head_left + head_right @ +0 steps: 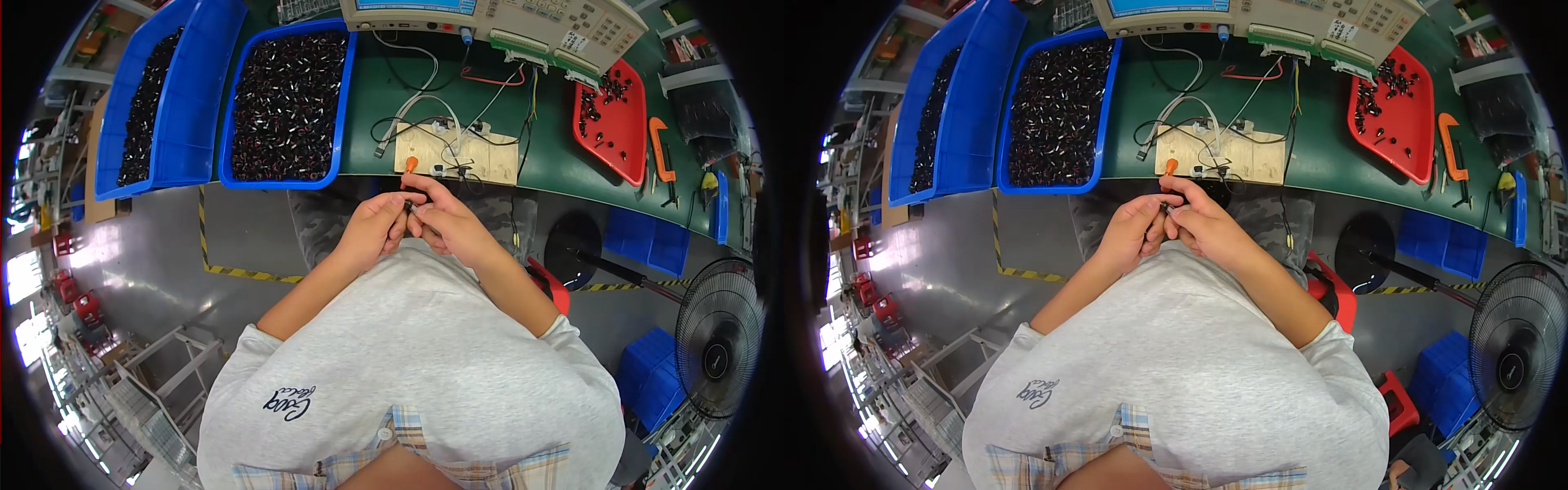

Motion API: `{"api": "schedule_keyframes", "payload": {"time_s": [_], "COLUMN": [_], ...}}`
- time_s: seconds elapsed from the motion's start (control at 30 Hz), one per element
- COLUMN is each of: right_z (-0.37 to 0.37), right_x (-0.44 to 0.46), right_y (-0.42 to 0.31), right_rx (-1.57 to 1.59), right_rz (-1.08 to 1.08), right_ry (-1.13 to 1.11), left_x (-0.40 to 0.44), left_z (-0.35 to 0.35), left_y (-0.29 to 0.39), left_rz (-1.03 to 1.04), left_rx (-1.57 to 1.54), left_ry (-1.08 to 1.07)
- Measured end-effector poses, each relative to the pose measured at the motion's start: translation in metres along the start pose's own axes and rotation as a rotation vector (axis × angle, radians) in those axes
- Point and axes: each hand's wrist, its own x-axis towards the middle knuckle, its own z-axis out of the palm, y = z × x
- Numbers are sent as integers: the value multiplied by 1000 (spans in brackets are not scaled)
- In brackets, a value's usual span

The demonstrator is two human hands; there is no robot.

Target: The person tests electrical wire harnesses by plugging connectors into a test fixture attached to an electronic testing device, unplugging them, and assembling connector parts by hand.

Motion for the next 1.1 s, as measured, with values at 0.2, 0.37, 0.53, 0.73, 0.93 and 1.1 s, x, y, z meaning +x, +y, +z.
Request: {"api": "schedule_keyframes", "payload": {"time_s": [0.2, 0.37, 0.53, 0.73, 0.93, 1.1], "right_z": [0, -6, -7, -4, -3, -1], "right_x": [0, 1, 11, 18, 21, 17], "right_y": [13, 28, 34, 38, 37, 38], "right_rx": [-35, 160, 261, 371, 428, 415], "right_rz": [-94, -70, -118, -150, -160, -139], "right_ry": [115, 332, 423, 422, 411, 409], "left_x": [1, 1, 4, 2, 2, 1], "left_z": [9, 14, -2, -4, -5, -5], "left_y": [0, 2, -9, -14, -11, -16], "left_rz": [3, -119, -183, -192, -205, -206], "left_rx": [176, -176, -242, -279, -361, -300], "left_ry": [-9, 28, 92, 135, 131, 128]}}
